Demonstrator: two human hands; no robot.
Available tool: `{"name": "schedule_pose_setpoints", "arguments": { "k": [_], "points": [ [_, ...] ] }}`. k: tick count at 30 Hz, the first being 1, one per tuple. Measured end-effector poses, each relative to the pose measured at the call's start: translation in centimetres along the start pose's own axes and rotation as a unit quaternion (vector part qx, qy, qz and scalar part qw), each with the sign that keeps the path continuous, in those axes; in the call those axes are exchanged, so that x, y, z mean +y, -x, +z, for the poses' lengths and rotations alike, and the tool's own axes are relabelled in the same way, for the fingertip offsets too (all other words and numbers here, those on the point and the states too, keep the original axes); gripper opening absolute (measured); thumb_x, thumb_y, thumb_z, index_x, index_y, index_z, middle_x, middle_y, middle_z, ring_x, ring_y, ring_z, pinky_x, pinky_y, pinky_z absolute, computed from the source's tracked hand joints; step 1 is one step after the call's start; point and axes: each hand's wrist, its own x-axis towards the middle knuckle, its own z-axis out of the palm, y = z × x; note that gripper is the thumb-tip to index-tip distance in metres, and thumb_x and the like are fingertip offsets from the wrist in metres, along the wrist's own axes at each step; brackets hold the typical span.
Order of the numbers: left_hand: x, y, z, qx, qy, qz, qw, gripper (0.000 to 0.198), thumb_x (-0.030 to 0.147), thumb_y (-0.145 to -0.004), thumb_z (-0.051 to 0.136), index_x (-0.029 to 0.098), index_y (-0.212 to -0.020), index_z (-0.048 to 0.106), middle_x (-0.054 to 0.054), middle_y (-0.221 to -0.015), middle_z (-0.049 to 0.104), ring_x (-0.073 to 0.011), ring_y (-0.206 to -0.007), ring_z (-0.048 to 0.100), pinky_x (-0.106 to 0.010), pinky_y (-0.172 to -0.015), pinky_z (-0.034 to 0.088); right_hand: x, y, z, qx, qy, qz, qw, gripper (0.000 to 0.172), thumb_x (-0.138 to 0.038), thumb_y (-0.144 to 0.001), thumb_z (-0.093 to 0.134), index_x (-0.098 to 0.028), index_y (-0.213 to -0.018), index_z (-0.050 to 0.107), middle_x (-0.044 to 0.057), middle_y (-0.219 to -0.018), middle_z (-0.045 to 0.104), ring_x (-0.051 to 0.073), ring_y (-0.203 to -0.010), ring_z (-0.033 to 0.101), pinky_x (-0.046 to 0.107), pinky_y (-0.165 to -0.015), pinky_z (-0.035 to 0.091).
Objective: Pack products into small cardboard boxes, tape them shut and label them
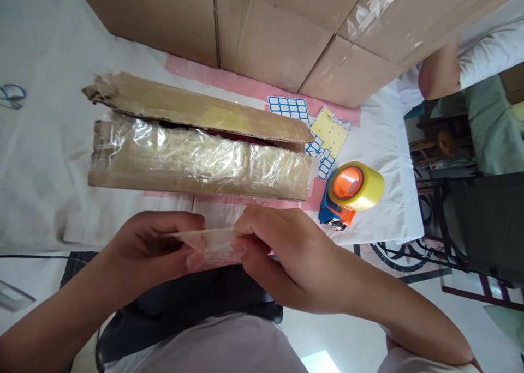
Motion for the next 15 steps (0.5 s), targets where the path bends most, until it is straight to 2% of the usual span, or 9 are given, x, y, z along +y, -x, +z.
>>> {"name": "schedule_pose_setpoints", "arguments": {
  "k": [3, 7, 12, 13, 15],
  "points": [
    [-0.3, 0.1, 0.4, 0.021, -0.018, 0.023, 0.999, 0.02, 0.037, -0.082, 0.076, 0.022, -0.072, 0.068, 0.004, -0.06, 0.05, -0.0078, -0.055, 0.04, -0.019, -0.049, 0.032, 0.0, 0.1, 0.3, 0.011, 0.021, -0.007, 1.0, 0.014, -0.008, -0.094, 0.053, -0.02, -0.088, 0.049, -0.006, -0.069, 0.046, 0.007, -0.058, 0.037, 0.022, -0.053, 0.03],
    [-0.4, 0.5, 1.1, 0.08, -0.052, 0.07, 0.993, 0.02, 0.032, -0.083, 0.074, 0.023, -0.068, 0.066, 0.003, -0.063, 0.059, -0.0083, -0.057, 0.048, -0.018, -0.05, 0.038, -0.2, 0.1, 0.8, 0.028, 0.019, -0.012, 0.999, 0.019, -0.006, -0.092, 0.052, -0.021, -0.084, 0.045, -0.007, -0.067, 0.043, 0.007, -0.056, 0.035, 0.022, -0.051, 0.029],
    [-1.0, 1.3, 0.9, 0.22, -0.084, 0.112, 0.965, 0.018, 0.022, -0.085, 0.07, 0.024, -0.068, 0.065, 0.005, -0.061, 0.054, -0.0071, -0.056, 0.047, -0.016, -0.05, 0.039, -0.3, 0.6, 0.3, 0.105, 0.009, 0.022, 0.994, 0.021, -0.006, -0.092, 0.051, -0.022, -0.081, 0.043, -0.007, -0.065, 0.039, 0.008, -0.054, 0.034, 0.022, -0.049, 0.029],
    [-1.2, 1.4, 0.7, 0.235, -0.085, 0.118, 0.961, 0.018, 0.021, -0.085, 0.069, 0.024, -0.068, 0.065, 0.005, -0.062, 0.054, -0.007, -0.056, 0.047, -0.016, -0.05, 0.039, -0.3, 0.8, 0.2, 0.111, 0.002, 0.028, 0.993, 0.021, -0.007, -0.093, 0.051, -0.022, -0.081, 0.043, -0.007, -0.065, 0.038, 0.008, -0.054, 0.033, 0.022, -0.049, 0.028],
    [-1.2, 1.4, 0.5, 0.232, -0.089, 0.124, 0.961, 0.016, 0.021, -0.086, 0.069, 0.024, -0.07, 0.067, 0.005, -0.064, 0.055, -0.0068, -0.056, 0.047, -0.016, -0.049, 0.039, -0.1, 1.0, 0.0, 0.097, -0.02, 0.027, 0.995, 0.02, -0.008, -0.094, 0.05, -0.022, -0.081, 0.043, -0.007, -0.065, 0.039, 0.008, -0.054, 0.034, 0.022, -0.049, 0.028]
  ]
}}
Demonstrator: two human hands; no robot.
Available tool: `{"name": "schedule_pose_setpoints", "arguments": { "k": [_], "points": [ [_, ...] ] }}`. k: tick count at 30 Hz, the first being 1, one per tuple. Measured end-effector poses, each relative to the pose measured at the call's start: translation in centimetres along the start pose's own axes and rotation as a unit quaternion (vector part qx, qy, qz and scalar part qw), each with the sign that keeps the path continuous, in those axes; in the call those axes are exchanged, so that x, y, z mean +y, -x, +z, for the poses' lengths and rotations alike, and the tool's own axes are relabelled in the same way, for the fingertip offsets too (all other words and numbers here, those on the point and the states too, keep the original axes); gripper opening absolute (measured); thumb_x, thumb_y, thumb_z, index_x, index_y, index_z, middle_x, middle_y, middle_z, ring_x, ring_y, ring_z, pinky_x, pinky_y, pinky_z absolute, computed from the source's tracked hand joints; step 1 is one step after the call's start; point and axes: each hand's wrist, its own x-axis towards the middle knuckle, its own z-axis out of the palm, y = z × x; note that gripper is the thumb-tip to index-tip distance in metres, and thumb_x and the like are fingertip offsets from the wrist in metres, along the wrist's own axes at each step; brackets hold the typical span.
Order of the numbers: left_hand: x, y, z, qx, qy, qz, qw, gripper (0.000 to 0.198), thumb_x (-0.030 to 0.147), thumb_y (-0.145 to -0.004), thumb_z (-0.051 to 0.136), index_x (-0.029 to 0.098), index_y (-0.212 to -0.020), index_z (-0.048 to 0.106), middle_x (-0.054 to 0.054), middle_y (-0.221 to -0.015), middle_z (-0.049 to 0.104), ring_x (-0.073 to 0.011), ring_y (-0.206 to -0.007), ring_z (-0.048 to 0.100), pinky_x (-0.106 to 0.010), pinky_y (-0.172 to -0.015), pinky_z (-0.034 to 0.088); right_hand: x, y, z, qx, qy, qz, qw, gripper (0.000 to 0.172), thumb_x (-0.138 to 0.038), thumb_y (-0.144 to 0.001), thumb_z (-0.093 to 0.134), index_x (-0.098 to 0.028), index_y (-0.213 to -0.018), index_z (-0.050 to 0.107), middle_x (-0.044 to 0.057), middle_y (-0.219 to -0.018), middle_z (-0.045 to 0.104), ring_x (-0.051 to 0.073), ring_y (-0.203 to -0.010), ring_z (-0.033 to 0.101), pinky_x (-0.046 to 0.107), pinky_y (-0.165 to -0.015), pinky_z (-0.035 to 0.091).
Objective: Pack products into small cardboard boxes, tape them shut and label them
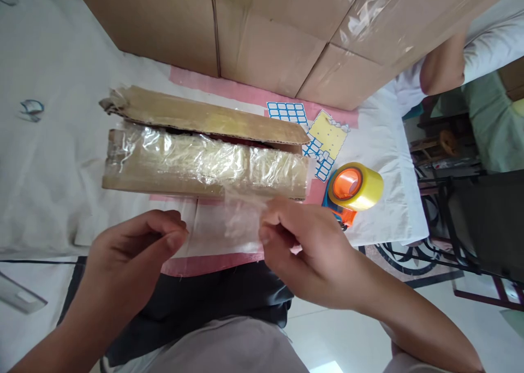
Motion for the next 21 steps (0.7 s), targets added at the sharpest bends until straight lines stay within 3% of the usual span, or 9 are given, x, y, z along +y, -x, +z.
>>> {"name": "schedule_pose_setpoints", "arguments": {
  "k": [3, 5, 8, 11, 15, 18, 21],
  "points": [
    [0.3, -0.3, 0.4, -0.054, 0.011, 0.005, 0.998, 0.004, 0.027, -0.084, 0.073, 0.029, -0.086, 0.076, 0.005, -0.065, 0.056, -0.0061, -0.055, 0.046, -0.016, -0.048, 0.038, 0.2, 0.2, 0.1, -0.032, -0.04, 0.008, 0.999, 0.02, -0.008, -0.095, 0.05, -0.022, -0.081, 0.043, -0.006, -0.067, 0.041, 0.008, -0.056, 0.035, 0.022, -0.05, 0.029],
    [0.7, -0.4, 0.9, -0.096, 0.024, 0.004, 0.995, 0.015, 0.029, -0.083, 0.076, 0.033, -0.097, 0.078, 0.005, -0.066, 0.057, -0.0062, -0.057, 0.048, -0.016, -0.05, 0.039, 0.4, 0.3, 0.4, -0.036, -0.058, 0.019, 0.997, 0.02, -0.009, -0.096, 0.05, -0.022, -0.082, 0.044, -0.006, -0.068, 0.042, 0.008, -0.057, 0.035, 0.022, -0.051, 0.029],
    [1.0, -0.7, 1.5, -0.125, 0.029, 0.011, 0.992, 0.005, 0.029, -0.085, 0.074, 0.031, -0.086, 0.079, 0.004, -0.067, 0.059, -0.0067, -0.06, 0.051, -0.016, -0.053, 0.04, 0.4, 0.4, 0.7, -0.038, -0.062, 0.029, 0.997, 0.019, -0.011, -0.098, 0.05, -0.022, -0.083, 0.046, -0.006, -0.068, 0.043, 0.008, -0.057, 0.035, 0.022, -0.052, 0.029],
    [0.8, -0.7, 1.8, -0.126, 0.008, 0.057, 0.99, 0.006, 0.025, -0.084, 0.075, 0.028, -0.079, 0.076, 0.003, -0.07, 0.061, -0.008, -0.064, 0.052, -0.019, -0.057, 0.042, 0.3, 0.6, 0.7, -0.034, -0.057, 0.033, 0.997, 0.019, -0.013, -0.099, 0.05, -0.022, -0.083, 0.046, -0.006, -0.067, 0.043, 0.008, -0.056, 0.034, 0.022, -0.051, 0.028],
    [0.2, -0.5, 2.0, -0.114, -0.031, 0.129, 0.985, 0.011, 0.02, -0.081, 0.078, 0.029, -0.087, 0.075, -0.001, -0.092, 0.067, -0.0132, -0.088, 0.061, -0.022, -0.071, 0.049, 0.3, 0.6, 0.6, -0.031, -0.057, 0.035, 0.997, 0.018, -0.015, -0.099, 0.05, -0.021, -0.082, 0.047, -0.006, -0.065, 0.042, 0.008, -0.055, 0.034, 0.022, -0.049, 0.027],
    [-0.2, 0.0, 2.2, -0.1, -0.026, 0.127, 0.987, 0.011, 0.018, -0.086, 0.073, 0.029, -0.089, 0.073, 0.0, -0.096, 0.07, -0.0148, -0.097, 0.064, -0.025, -0.084, 0.053, 0.3, 0.5, 0.7, -0.032, -0.06, 0.027, 0.997, 0.019, -0.014, -0.098, 0.05, -0.021, -0.08, 0.048, -0.006, -0.065, 0.041, 0.008, -0.054, 0.033, 0.021, -0.048, 0.026],
    [-0.3, 0.4, 2.2, -0.095, -0.021, 0.081, 0.992, 0.004, 0.024, -0.089, 0.071, 0.028, -0.088, 0.072, 0.002, -0.087, 0.072, -0.0128, -0.087, 0.067, -0.023, -0.08, 0.055, 0.3, 0.4, 0.8, -0.021, -0.044, 0.012, 0.999, 0.019, -0.009, -0.095, 0.051, -0.02, -0.079, 0.05, -0.006, -0.064, 0.044, 0.008, -0.053, 0.034, 0.021, -0.048, 0.026]
  ]
}}
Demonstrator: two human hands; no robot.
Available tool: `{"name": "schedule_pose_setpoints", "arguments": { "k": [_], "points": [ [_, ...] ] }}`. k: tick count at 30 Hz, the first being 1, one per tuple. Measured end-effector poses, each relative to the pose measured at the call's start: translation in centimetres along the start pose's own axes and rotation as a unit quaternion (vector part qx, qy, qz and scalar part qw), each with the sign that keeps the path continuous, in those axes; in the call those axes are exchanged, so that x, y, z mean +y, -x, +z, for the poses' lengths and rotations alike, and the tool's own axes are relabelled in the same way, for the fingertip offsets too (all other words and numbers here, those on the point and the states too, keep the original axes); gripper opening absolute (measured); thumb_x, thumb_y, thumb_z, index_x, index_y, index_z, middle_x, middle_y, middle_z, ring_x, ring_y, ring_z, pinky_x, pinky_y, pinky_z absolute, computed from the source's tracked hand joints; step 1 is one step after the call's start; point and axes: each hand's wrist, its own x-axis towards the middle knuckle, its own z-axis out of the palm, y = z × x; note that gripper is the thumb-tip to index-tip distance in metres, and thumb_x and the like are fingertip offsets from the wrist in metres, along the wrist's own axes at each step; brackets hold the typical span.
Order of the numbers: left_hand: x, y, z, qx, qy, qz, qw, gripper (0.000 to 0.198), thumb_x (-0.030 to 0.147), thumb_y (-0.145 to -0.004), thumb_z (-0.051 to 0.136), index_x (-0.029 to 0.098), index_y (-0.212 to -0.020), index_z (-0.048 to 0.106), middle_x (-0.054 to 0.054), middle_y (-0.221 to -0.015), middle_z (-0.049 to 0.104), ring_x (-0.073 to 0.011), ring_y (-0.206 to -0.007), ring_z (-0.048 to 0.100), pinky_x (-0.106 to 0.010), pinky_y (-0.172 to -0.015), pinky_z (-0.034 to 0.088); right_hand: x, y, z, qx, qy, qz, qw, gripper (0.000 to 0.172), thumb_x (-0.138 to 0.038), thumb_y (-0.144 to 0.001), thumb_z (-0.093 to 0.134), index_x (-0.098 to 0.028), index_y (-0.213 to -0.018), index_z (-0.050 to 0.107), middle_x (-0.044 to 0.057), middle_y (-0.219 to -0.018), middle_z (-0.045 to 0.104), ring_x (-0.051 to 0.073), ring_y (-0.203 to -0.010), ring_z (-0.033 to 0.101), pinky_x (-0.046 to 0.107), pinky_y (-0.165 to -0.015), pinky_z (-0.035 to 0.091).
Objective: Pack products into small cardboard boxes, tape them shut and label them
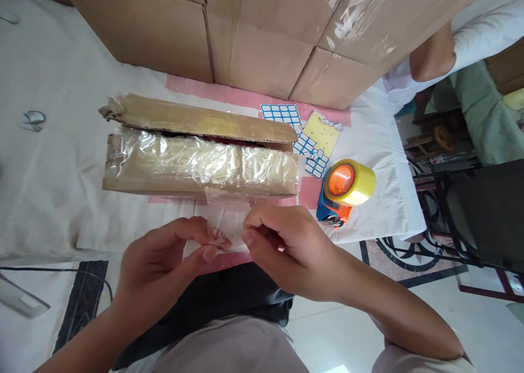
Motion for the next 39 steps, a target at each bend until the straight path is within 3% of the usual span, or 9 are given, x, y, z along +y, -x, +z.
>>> {"name": "schedule_pose_setpoints", "arguments": {
  "k": [6, 11, 16, 19, 23, 27, 32, 35, 39],
  "points": [
    [0.0, 0.4, -0.3, 0.01, -0.027, -0.074, 0.997, 0.012, 0.036, -0.091, 0.068, 0.025, -0.087, 0.071, 0.001, -0.082, 0.071, -0.0109, -0.073, 0.064, -0.015, -0.053, 0.05, -0.2, -0.2, 0.4, 0.055, 0.054, -0.034, 0.996, 0.018, -0.009, -0.091, 0.054, -0.019, -0.076, 0.055, -0.006, -0.061, 0.045, 0.007, -0.052, 0.036, 0.02, -0.047, 0.028],
    [-0.1, 0.6, -0.2, 0.013, -0.024, -0.035, 0.999, 0.005, 0.028, -0.087, 0.073, 0.026, -0.091, 0.071, 0.002, -0.084, 0.069, -0.01, -0.076, 0.063, -0.018, -0.068, 0.057, -0.3, -0.2, 0.4, 0.093, 0.126, -0.059, 0.986, 0.016, -0.011, -0.091, 0.057, -0.019, -0.083, 0.068, -0.005, -0.058, 0.053, 0.007, -0.047, 0.038, 0.021, -0.043, 0.027],
    [0.1, 0.6, -0.1, 0.038, -0.047, -0.038, 0.997, 0.003, 0.027, -0.087, 0.072, 0.027, -0.089, 0.07, 0.003, -0.084, 0.069, -0.0082, -0.072, 0.06, -0.015, -0.065, 0.055, -0.8, 0.0, -0.4, 0.191, 0.212, -0.082, 0.955, 0.022, -0.02, -0.086, 0.074, -0.025, -0.107, 0.074, -0.005, -0.057, 0.052, 0.009, -0.046, 0.037, 0.024, -0.042, 0.031],
    [0.2, 0.6, 0.0, 0.032, -0.05, -0.046, 0.997, 0.003, 0.028, -0.087, 0.072, 0.026, -0.088, 0.07, 0.002, -0.084, 0.07, -0.0087, -0.07, 0.059, -0.016, -0.064, 0.055, -1.3, -0.1, -0.8, 0.163, 0.187, -0.077, 0.966, 0.031, -0.025, -0.083, 0.078, -0.026, -0.114, 0.073, -0.006, -0.058, 0.053, 0.009, -0.046, 0.038, 0.024, -0.043, 0.034],
    [0.1, 0.7, 0.2, 0.019, -0.044, -0.03, 0.998, 0.003, 0.027, -0.088, 0.07, 0.024, -0.089, 0.071, -0.001, -0.086, 0.071, -0.0115, -0.073, 0.062, -0.019, -0.064, 0.056, -2.1, -0.8, -1.3, 0.128, 0.155, -0.064, 0.978, 0.019, -0.021, -0.087, 0.073, -0.024, -0.106, 0.075, -0.007, -0.057, 0.051, 0.008, -0.046, 0.038, 0.023, -0.045, 0.034],
    [0.2, 0.7, 0.1, 0.02, -0.047, -0.005, 0.999, 0.004, 0.026, -0.089, 0.068, 0.024, -0.088, 0.071, -0.001, -0.086, 0.072, -0.0129, -0.078, 0.065, -0.02, -0.064, 0.057, -2.6, -1.8, -2.1, 0.127, 0.118, -0.011, 0.985, 0.023, -0.025, -0.087, 0.074, -0.021, -0.109, 0.073, -0.007, -0.059, 0.046, 0.008, -0.049, 0.037, 0.023, -0.044, 0.031],
    [0.8, 0.7, 0.0, 0.016, -0.068, 0.011, 0.998, 0.008, 0.022, -0.089, 0.066, 0.024, -0.083, 0.07, -0.001, -0.085, 0.072, -0.0124, -0.076, 0.065, -0.019, -0.062, 0.055, -2.4, -2.9, -2.9, 0.001, 0.058, 0.034, 0.998, 0.009, -0.024, -0.093, 0.067, -0.018, -0.088, 0.073, -0.008, -0.054, 0.038, 0.006, -0.046, 0.031, 0.021, -0.041, 0.024],
    [0.9, 0.8, 0.2, 0.051, -0.059, 0.015, 0.997, 0.005, 0.021, -0.086, 0.069, 0.024, -0.083, 0.068, 0.001, -0.081, 0.07, -0.01, -0.068, 0.061, -0.018, -0.058, 0.051, -2.8, -3.3, -2.9, 0.012, 0.063, -0.007, 0.998, 0.018, -0.018, -0.094, 0.063, -0.018, -0.078, 0.07, -0.006, -0.056, 0.047, 0.006, -0.047, 0.037, 0.021, -0.042, 0.027],
    [1.6, 0.9, 1.1, 0.117, 0.026, -0.032, 0.992, 0.017, 0.027, -0.083, 0.075, 0.025, -0.093, 0.061, 0.004, -0.071, 0.064, -0.0084, -0.058, 0.054, -0.018, -0.053, 0.044, -4.1, -2.9, -2.9, 0.091, 0.117, -0.125, 0.981, 0.012, -0.014, -0.09, 0.067, -0.02, -0.082, 0.073, 0.0, -0.068, 0.063, 0.01, -0.057, 0.052, 0.025, -0.05, 0.038]
  ]
}}
